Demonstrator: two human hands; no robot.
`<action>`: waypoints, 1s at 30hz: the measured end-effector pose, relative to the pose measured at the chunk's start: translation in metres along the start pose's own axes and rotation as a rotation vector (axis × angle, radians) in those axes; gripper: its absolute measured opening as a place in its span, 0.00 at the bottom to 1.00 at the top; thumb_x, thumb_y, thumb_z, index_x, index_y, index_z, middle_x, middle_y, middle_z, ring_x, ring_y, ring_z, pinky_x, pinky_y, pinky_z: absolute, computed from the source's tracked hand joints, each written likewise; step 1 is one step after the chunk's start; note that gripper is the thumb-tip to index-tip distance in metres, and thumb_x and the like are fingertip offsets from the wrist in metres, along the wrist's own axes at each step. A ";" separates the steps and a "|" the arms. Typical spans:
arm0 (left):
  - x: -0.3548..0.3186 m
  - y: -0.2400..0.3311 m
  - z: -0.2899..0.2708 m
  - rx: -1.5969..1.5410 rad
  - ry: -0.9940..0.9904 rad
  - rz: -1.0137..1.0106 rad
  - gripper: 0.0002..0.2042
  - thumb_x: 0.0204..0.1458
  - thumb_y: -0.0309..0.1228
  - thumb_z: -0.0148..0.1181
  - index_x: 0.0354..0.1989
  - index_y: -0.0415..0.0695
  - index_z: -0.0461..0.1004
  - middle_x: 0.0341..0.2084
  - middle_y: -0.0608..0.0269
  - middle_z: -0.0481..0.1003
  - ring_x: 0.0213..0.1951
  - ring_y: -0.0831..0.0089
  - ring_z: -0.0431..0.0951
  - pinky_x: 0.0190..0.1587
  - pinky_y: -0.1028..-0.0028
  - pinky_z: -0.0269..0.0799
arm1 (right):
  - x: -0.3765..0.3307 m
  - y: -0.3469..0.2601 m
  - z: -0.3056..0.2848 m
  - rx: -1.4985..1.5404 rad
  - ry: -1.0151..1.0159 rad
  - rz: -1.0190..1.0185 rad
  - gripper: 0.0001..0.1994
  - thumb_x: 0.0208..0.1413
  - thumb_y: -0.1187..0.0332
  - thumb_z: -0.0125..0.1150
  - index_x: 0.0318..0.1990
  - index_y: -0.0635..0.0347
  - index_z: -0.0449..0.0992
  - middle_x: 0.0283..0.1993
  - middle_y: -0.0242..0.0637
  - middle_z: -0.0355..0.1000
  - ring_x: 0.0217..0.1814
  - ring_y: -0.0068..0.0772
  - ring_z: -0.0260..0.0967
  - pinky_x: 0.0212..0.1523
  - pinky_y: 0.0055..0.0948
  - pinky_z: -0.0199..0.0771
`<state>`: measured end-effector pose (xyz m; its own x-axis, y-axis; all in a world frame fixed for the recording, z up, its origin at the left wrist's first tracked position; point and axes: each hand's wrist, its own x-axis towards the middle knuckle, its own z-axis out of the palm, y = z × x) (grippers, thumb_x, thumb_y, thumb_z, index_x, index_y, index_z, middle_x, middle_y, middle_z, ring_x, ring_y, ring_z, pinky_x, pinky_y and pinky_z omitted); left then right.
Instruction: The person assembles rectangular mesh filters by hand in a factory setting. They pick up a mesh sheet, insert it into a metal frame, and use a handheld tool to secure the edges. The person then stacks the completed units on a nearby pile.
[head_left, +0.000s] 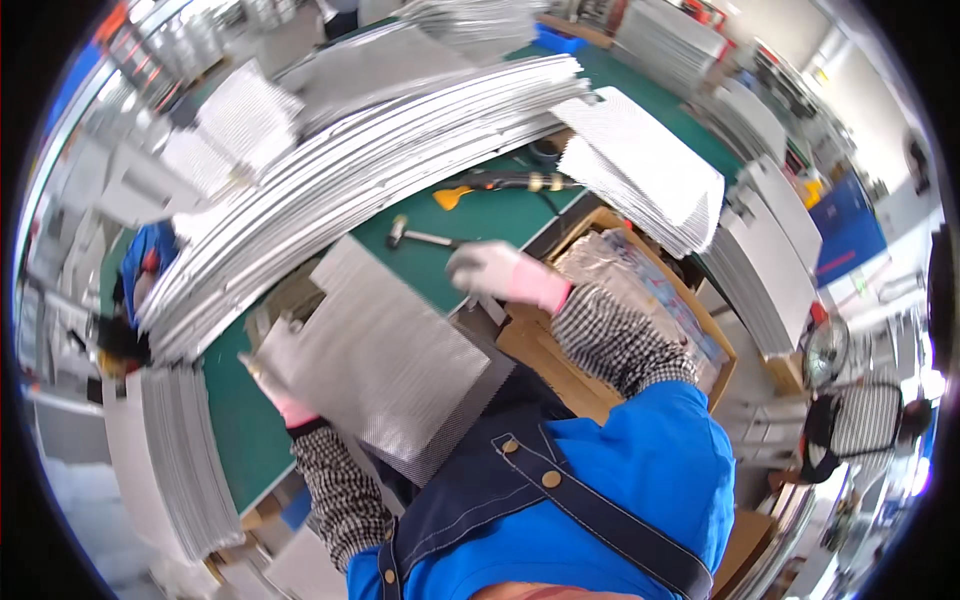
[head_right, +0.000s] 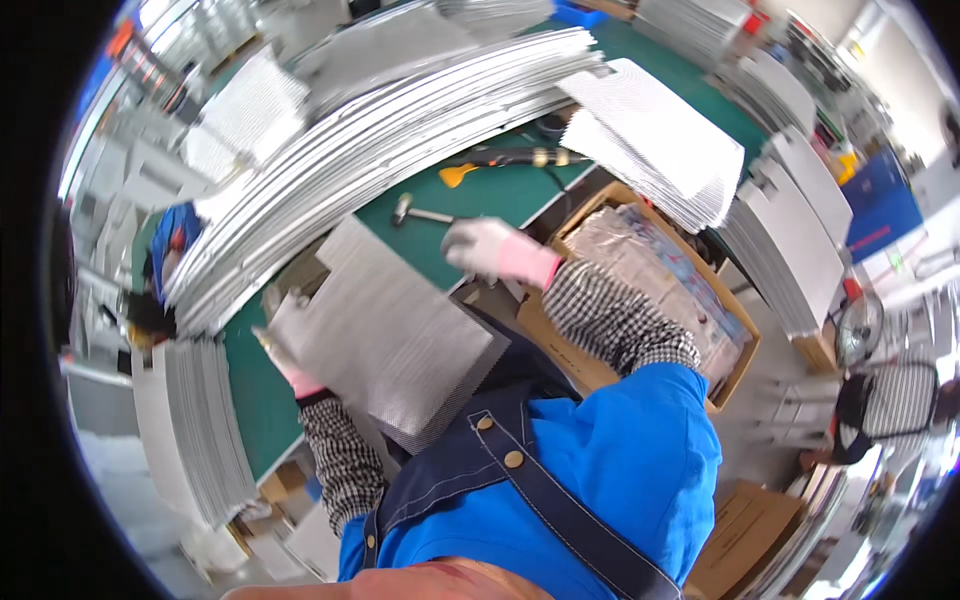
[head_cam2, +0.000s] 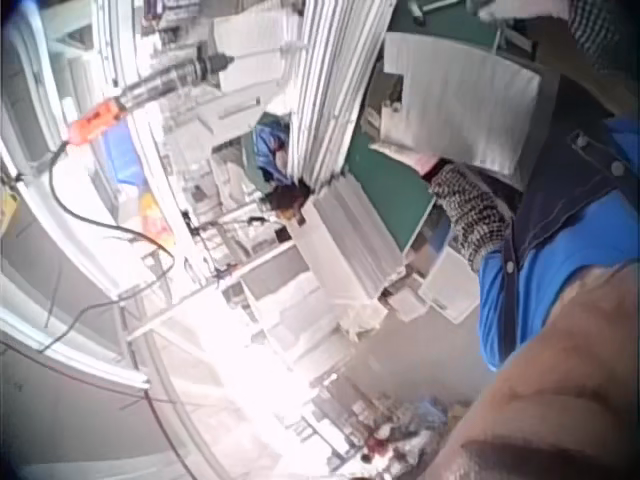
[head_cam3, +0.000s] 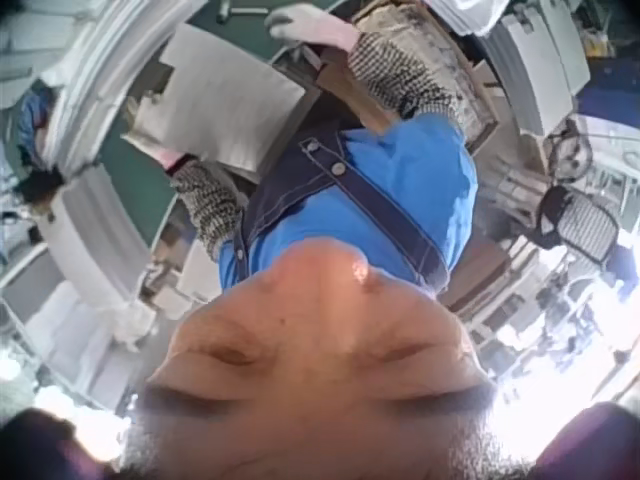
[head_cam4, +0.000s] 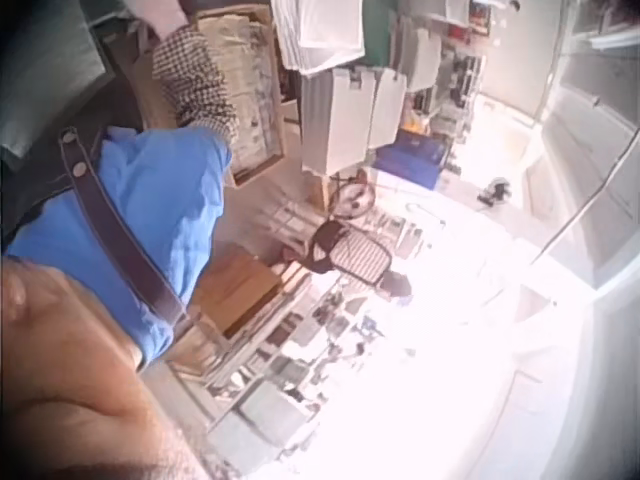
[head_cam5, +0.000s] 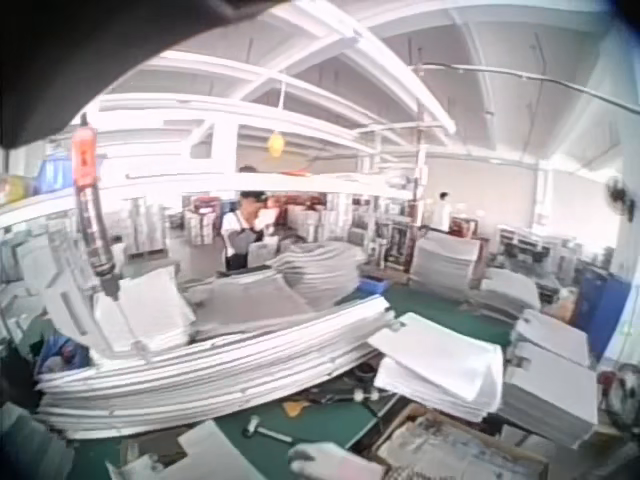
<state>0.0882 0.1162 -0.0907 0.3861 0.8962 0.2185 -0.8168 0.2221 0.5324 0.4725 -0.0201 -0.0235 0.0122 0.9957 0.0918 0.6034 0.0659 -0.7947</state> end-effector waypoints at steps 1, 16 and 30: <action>-0.001 -0.002 0.013 0.045 0.069 0.014 0.41 0.58 0.63 0.54 0.70 0.43 0.60 0.52 0.46 0.70 0.47 0.57 0.71 0.56 0.56 0.71 | 0.000 0.011 -0.032 -0.290 0.148 -0.164 0.14 0.61 0.63 0.58 0.50 0.59 0.77 0.40 0.45 0.78 0.37 0.41 0.80 0.39 0.36 0.80; 0.013 -0.003 -0.044 0.167 0.245 -0.001 0.39 0.65 0.61 0.41 0.74 0.41 0.53 0.70 0.54 0.60 0.62 0.54 0.67 0.63 0.56 0.65 | -0.054 0.178 -0.308 -0.740 0.373 0.527 0.43 0.45 0.41 0.72 0.68 0.50 0.68 0.66 0.48 0.69 0.69 0.46 0.65 0.70 0.41 0.61; 0.008 -0.006 0.004 0.103 0.158 0.063 0.39 0.60 0.66 0.44 0.70 0.49 0.57 0.69 0.52 0.61 0.53 0.52 0.72 0.57 0.53 0.72 | -0.097 -0.067 -0.223 -0.064 1.468 -0.248 0.19 0.66 0.71 0.54 0.62 0.65 0.69 0.56 0.47 0.75 0.51 0.38 0.76 0.53 0.35 0.77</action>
<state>0.0979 0.1207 -0.0890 0.2570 0.9580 0.1271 -0.7859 0.1307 0.6043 0.6085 -0.1352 0.1542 0.6554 0.0051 0.7552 0.7426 0.1779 -0.6457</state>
